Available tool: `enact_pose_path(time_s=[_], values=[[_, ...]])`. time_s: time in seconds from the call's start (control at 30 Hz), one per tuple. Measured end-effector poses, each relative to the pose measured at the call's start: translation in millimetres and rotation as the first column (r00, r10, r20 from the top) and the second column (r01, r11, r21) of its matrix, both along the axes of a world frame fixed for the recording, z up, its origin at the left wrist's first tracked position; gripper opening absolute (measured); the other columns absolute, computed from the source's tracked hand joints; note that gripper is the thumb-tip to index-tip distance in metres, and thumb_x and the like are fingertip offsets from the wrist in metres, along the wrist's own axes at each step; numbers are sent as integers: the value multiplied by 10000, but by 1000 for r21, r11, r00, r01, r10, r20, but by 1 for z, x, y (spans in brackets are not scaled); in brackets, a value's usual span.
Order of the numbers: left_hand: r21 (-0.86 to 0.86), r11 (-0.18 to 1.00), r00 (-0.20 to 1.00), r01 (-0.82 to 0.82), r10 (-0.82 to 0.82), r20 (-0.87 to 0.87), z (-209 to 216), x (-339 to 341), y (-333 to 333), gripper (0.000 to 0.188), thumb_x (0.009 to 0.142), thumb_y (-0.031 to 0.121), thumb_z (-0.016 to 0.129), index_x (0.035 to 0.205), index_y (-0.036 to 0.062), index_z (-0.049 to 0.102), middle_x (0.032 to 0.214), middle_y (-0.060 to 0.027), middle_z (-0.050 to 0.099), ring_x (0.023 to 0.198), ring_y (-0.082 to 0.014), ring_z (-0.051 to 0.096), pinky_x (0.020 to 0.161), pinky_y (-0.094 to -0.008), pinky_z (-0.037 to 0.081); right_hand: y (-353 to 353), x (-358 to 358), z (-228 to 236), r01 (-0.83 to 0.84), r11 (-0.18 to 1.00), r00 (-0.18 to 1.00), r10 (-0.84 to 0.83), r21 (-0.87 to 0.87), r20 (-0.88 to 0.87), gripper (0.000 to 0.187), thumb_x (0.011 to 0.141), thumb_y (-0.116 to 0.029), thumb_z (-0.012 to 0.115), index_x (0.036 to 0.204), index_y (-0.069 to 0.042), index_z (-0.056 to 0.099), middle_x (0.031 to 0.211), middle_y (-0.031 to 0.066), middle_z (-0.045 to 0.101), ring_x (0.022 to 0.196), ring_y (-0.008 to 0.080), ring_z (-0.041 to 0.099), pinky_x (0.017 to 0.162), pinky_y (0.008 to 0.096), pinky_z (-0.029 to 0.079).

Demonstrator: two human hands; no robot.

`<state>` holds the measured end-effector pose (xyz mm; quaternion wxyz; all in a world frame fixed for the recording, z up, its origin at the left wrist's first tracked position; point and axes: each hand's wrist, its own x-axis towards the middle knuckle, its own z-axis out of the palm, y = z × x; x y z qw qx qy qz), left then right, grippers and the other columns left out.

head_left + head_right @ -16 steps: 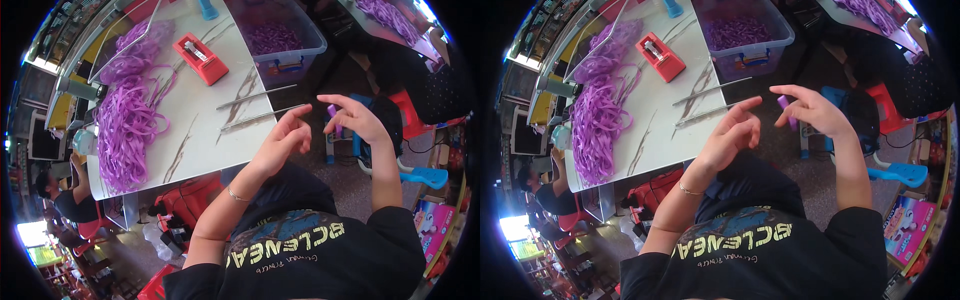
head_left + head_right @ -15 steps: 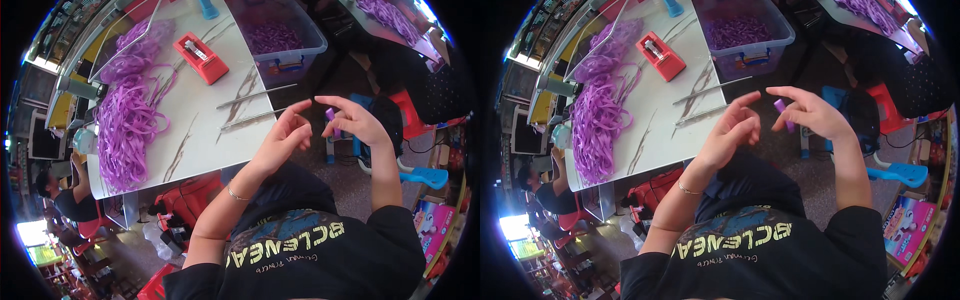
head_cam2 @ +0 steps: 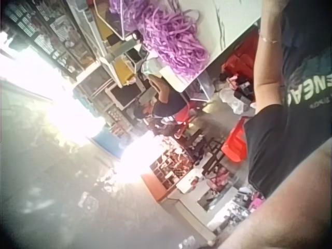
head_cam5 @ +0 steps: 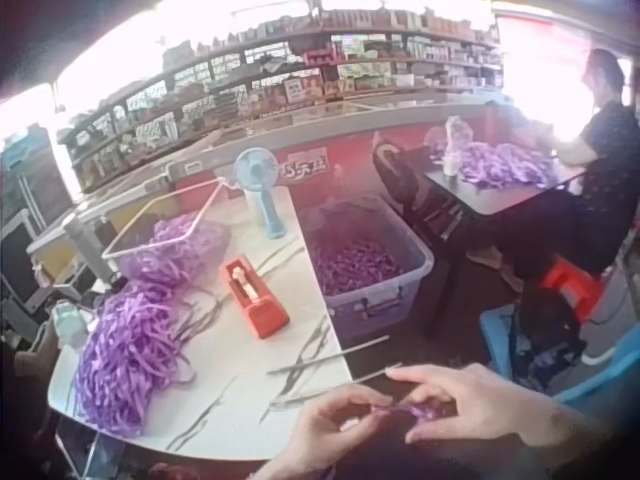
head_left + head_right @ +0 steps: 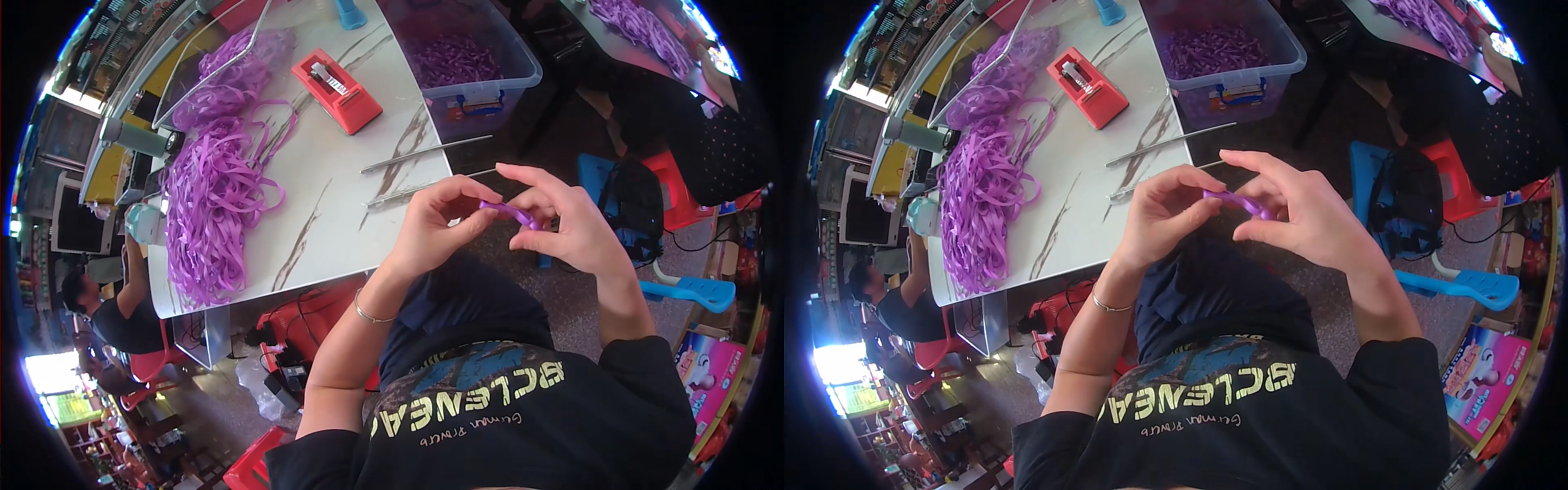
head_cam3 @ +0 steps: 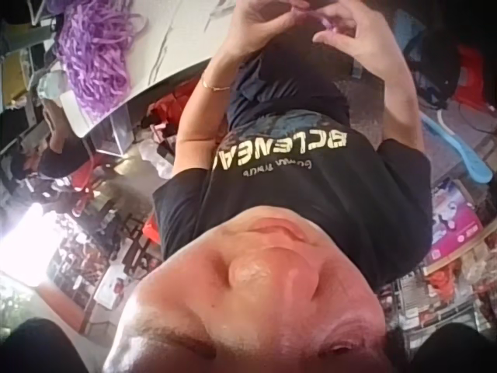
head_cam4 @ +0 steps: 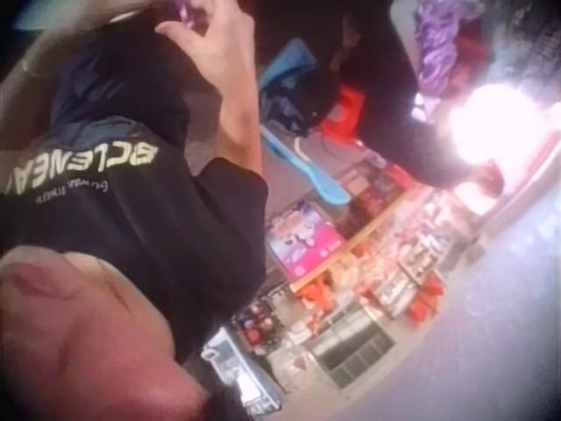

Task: Wrapping purple plastic ribbon strips around a metal jig and securing them with tape.

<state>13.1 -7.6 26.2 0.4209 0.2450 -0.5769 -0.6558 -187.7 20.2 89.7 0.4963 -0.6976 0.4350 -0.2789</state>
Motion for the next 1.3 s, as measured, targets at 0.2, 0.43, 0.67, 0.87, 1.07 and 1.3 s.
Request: enact_pose_path(time_s=[0.2,0.43,0.67,0.87,1.07,1.3], values=[[-132,989,995,-70,61,-74,-3,4,1,188,789,-89,569,966,-28,587,981,-108,576,915,-159,568,793,-279,481,5,5,-3,123,972,988,-139,-201,-70,590,695,-13,693,1238,-66,470,882,91,658,750,136,620,702,248,481],[-193,972,989,-133,116,-95,-1,6,2,182,772,-117,568,924,-26,605,983,-122,580,909,-169,573,793,-277,481,3,10,-11,187,883,973,-226,-430,-41,342,681,6,692,1007,-42,601,848,76,648,725,161,623,666,255,483],[-273,947,986,-167,161,-44,2,7,3,200,748,-141,567,899,-21,617,966,-124,588,885,-163,573,754,-260,469,1,12,-14,199,836,975,-222,-511,16,224,658,26,702,851,-30,602,808,60,623,722,161,618,643,261,483],[-318,932,984,-172,181,-1,5,7,3,219,728,-149,581,898,-17,620,958,-115,591,878,-161,574,748,-255,466,-2,16,-17,192,814,979,-195,-549,53,240,645,62,698,847,-19,597,817,76,608,727,176,616,629,259,495],[-352,915,976,-195,215,18,3,9,3,227,711,-152,586,885,-11,627,944,-110,598,873,-165,579,750,-256,464,-7,19,-24,189,782,981,-181,-594,74,223,651,66,695,834,-19,601,802,85,609,722,176,615,625,260,498],[-465,857,963,-220,268,39,5,9,3,229,690,-137,609,866,8,639,912,-106,627,843,-163,588,729,-262,458,-7,18,-29,249,830,968,-225,-498,109,226,671,44,704,867,-30,619,791,74,628,727,139,616,647,238,478]])
